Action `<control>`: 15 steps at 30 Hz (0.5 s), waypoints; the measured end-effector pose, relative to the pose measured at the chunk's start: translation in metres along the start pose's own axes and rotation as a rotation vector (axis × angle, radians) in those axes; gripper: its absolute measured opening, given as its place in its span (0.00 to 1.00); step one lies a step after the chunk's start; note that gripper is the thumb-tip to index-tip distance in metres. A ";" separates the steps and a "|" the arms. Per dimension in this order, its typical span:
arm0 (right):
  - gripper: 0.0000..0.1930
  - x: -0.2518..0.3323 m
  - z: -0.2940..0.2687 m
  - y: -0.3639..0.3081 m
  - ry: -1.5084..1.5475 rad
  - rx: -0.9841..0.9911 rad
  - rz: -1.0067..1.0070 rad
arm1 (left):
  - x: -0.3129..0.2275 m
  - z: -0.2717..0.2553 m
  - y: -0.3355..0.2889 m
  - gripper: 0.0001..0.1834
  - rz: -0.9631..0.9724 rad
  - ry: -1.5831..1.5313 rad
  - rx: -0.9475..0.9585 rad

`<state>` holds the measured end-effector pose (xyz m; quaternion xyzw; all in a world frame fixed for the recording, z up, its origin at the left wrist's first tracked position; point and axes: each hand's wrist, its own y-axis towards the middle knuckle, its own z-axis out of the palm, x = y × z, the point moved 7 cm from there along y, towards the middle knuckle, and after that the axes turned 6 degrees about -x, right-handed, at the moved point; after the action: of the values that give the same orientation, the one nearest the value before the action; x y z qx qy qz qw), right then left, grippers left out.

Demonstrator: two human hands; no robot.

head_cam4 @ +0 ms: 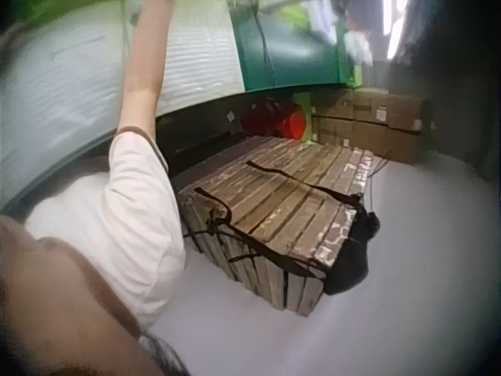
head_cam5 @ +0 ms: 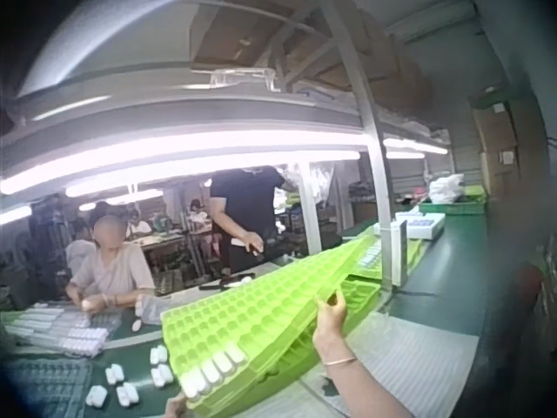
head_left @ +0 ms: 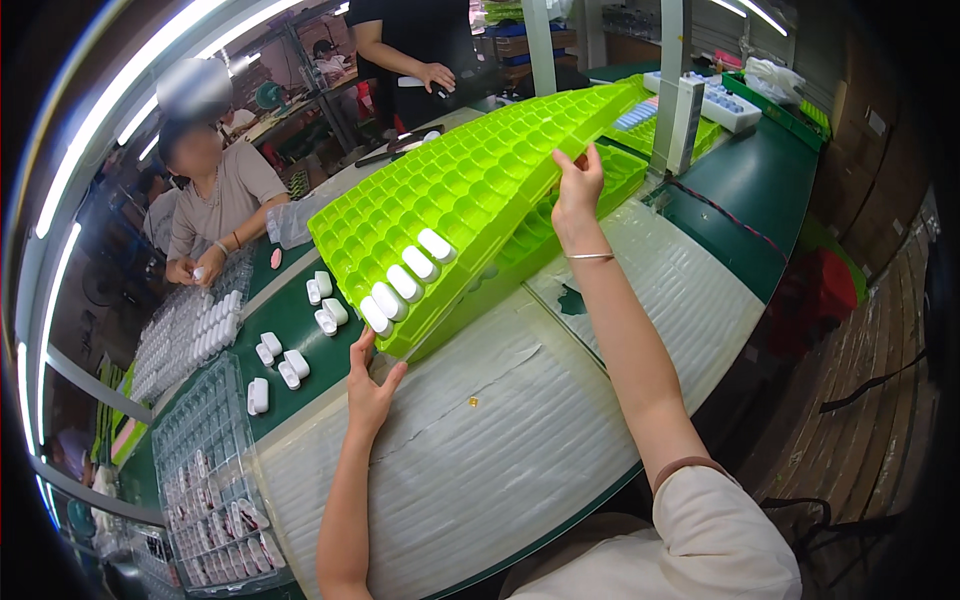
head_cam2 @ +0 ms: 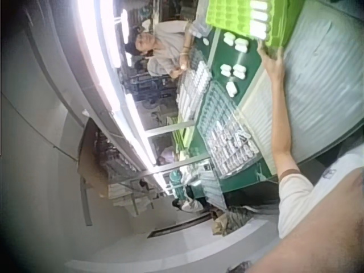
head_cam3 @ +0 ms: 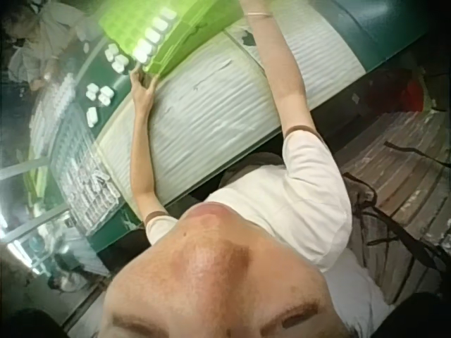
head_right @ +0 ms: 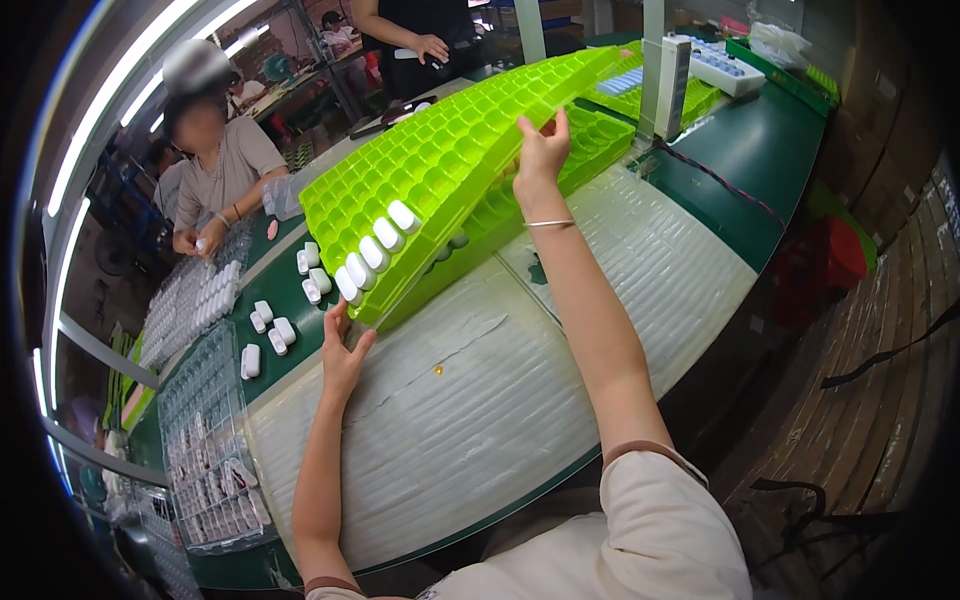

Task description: The person assembles white earbud cases by opening them, inserting a small red component, and closing them. They repeatedly pick up cases from a green tray, perform the assembly, and place the finished units on the table.

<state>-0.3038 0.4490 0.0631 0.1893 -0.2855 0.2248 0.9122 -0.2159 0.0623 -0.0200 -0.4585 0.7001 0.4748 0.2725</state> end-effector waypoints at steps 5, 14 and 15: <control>0.27 0.005 0.002 0.003 0.156 0.030 0.102 | 0.008 0.002 -0.003 0.33 -0.036 -0.007 0.012; 0.18 -0.001 -0.012 0.010 0.231 -0.042 0.265 | 0.003 0.003 -0.004 0.35 -0.011 0.026 0.048; 0.18 -0.002 -0.015 0.011 0.242 -0.058 0.278 | 0.002 0.004 -0.004 0.36 0.000 0.035 0.052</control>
<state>-0.3039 0.4645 0.0525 0.0933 -0.2036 0.3617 0.9050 -0.2135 0.0650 -0.0250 -0.4593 0.7169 0.4485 0.2719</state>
